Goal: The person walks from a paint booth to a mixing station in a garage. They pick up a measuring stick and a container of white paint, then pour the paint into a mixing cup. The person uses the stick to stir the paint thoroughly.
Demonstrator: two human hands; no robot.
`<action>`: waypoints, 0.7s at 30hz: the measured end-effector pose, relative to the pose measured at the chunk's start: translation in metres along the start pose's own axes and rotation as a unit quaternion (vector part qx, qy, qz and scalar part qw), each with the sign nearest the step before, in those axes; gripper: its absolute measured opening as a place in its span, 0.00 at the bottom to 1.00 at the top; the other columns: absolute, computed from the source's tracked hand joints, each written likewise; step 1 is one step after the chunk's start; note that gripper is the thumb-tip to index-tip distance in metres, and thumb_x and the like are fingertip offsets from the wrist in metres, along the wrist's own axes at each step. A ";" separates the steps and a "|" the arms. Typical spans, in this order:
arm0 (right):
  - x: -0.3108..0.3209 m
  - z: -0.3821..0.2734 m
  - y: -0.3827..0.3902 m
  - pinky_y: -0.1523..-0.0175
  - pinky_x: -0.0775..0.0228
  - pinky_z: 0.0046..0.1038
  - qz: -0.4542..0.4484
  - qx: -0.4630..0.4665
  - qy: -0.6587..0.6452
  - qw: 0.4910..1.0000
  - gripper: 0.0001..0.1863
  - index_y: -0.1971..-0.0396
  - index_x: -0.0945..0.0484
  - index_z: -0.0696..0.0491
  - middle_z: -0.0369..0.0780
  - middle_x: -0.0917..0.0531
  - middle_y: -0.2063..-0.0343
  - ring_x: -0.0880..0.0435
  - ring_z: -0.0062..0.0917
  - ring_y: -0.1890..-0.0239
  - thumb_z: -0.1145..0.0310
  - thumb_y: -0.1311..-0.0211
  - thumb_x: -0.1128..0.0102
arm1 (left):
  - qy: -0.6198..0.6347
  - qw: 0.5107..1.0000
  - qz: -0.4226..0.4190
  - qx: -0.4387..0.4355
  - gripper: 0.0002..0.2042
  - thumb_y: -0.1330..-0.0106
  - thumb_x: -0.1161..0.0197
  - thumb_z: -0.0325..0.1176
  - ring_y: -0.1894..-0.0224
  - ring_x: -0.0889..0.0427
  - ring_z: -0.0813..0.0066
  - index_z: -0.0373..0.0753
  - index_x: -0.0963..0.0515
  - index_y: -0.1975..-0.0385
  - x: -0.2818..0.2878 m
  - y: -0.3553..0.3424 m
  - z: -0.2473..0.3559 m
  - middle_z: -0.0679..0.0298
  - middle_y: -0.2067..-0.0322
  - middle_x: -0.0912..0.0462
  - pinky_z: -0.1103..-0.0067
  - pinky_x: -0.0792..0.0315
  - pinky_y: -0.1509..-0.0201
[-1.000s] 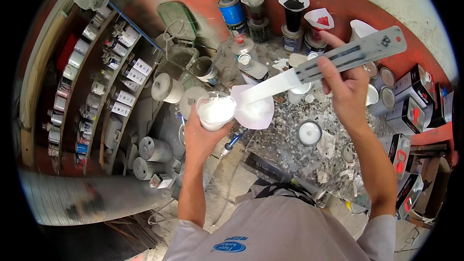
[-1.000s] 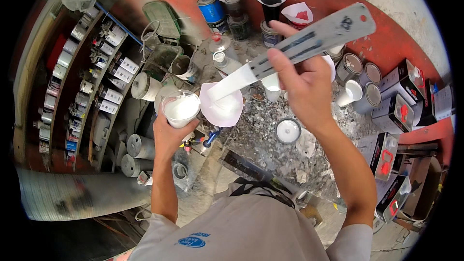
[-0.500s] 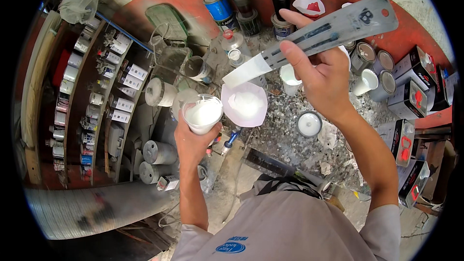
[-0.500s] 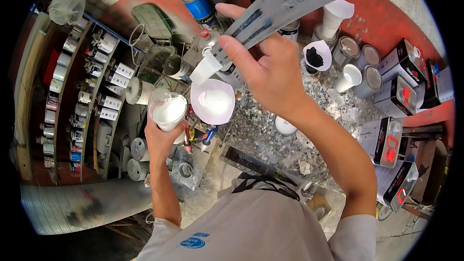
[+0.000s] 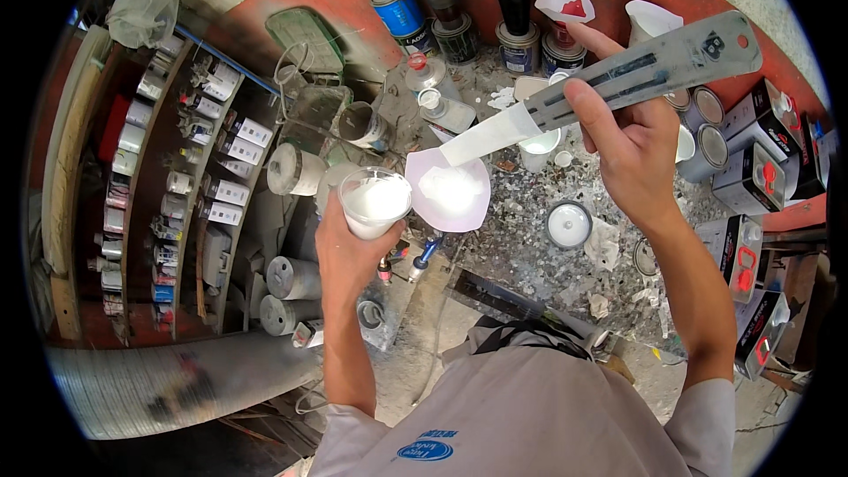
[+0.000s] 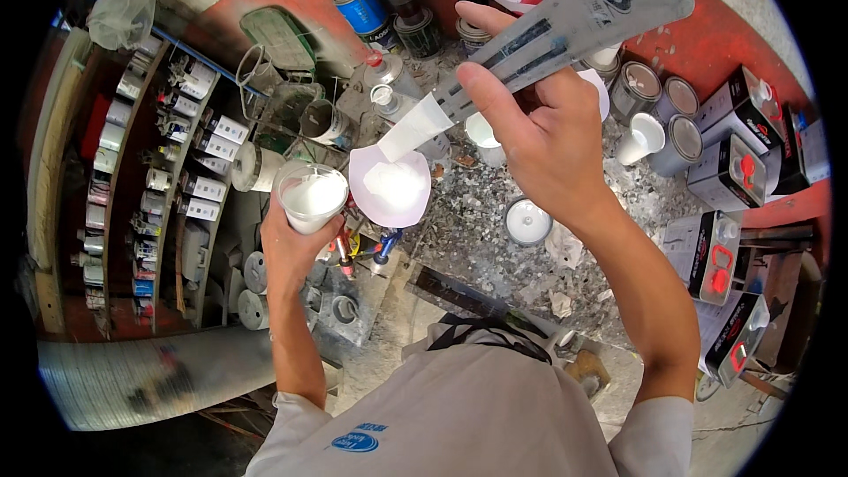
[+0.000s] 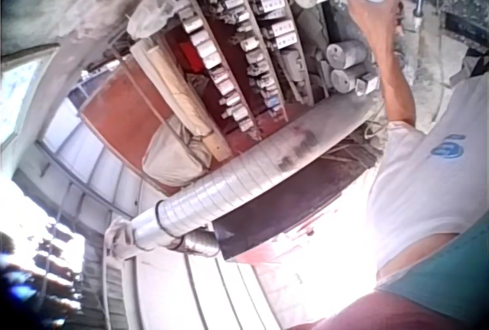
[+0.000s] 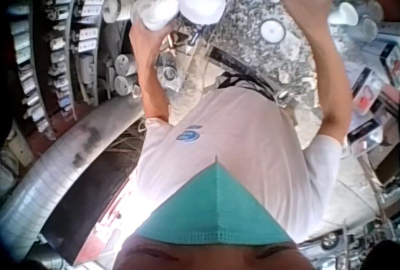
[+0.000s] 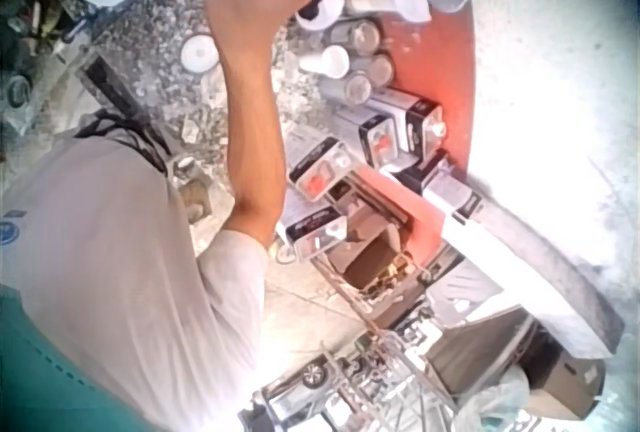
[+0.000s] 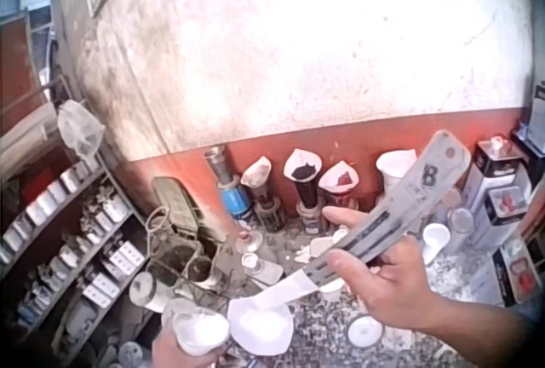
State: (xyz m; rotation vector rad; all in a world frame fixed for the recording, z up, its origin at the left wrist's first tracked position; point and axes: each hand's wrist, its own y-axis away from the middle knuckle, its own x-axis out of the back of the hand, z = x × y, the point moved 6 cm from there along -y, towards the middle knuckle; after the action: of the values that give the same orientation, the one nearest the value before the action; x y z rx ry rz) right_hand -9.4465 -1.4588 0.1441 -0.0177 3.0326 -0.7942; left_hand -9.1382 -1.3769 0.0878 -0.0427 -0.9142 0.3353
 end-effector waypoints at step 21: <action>0.006 0.004 0.010 0.72 0.44 0.16 0.013 -0.025 -0.004 1.000 0.17 0.46 0.21 0.59 0.28 0.22 0.74 0.35 0.07 0.76 0.73 0.33 0.38 | -0.067 0.996 -0.040 -0.033 0.32 0.58 0.23 0.38 0.56 0.19 0.48 0.38 0.27 0.50 0.003 -0.008 0.016 0.51 0.58 0.18 0.63 0.26 0.53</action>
State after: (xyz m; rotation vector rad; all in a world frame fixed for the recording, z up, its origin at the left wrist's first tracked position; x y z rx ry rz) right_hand -9.4530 -1.4519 0.1356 0.0184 3.0374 -0.7138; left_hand -9.1465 -1.3856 0.1017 -0.0441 -1.0566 0.2357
